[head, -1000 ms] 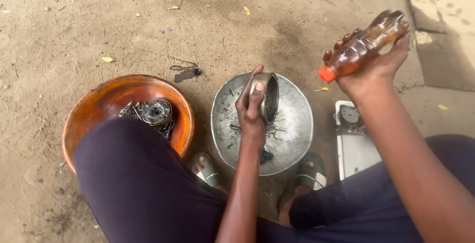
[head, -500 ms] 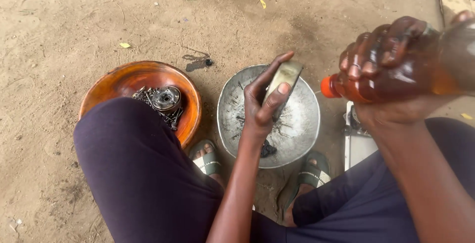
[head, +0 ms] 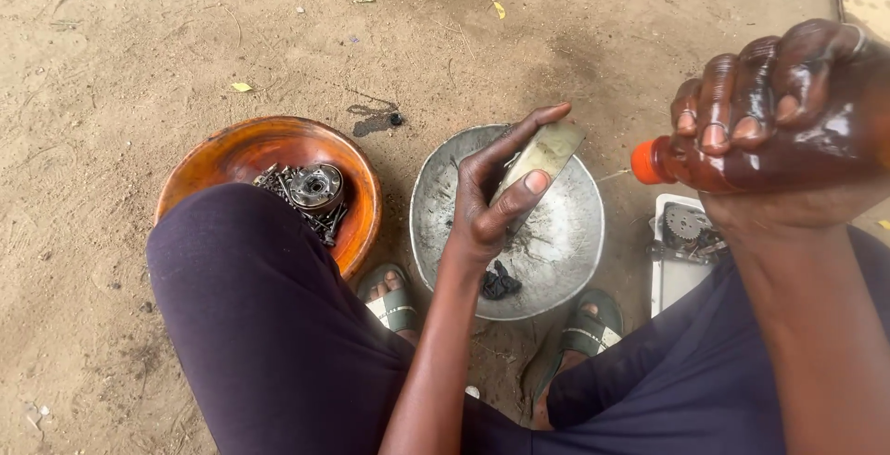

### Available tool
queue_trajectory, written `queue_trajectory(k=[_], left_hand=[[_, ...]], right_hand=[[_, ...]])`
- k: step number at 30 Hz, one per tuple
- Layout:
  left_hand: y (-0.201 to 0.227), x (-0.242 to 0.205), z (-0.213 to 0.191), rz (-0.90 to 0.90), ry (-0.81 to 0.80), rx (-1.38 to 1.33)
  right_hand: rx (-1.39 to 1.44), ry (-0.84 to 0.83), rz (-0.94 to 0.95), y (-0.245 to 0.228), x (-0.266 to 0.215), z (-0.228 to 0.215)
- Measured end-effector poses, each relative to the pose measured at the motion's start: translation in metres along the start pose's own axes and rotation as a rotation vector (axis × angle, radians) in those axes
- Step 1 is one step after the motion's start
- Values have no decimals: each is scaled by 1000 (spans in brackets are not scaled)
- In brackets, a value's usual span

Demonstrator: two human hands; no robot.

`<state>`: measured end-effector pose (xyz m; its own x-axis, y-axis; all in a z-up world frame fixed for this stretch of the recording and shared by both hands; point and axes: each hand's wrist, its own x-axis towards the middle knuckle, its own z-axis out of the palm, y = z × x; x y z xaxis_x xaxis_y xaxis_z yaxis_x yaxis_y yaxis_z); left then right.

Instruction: Cleaning a motorcycle flywheel or rotor with a cleaning agent from a bottle and a cloth.

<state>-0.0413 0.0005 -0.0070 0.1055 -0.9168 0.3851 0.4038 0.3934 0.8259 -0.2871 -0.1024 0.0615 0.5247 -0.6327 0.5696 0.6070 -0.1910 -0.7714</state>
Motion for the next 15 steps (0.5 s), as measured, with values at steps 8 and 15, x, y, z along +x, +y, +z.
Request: queue_trajectory(k=[8,15], left_hand=[[-6,4,0,-17,30,7],[-24,8,19,-290,370,-605]], right_hand=[[159,455,46,9,7,10],[171,826,-59,18,16,0]])
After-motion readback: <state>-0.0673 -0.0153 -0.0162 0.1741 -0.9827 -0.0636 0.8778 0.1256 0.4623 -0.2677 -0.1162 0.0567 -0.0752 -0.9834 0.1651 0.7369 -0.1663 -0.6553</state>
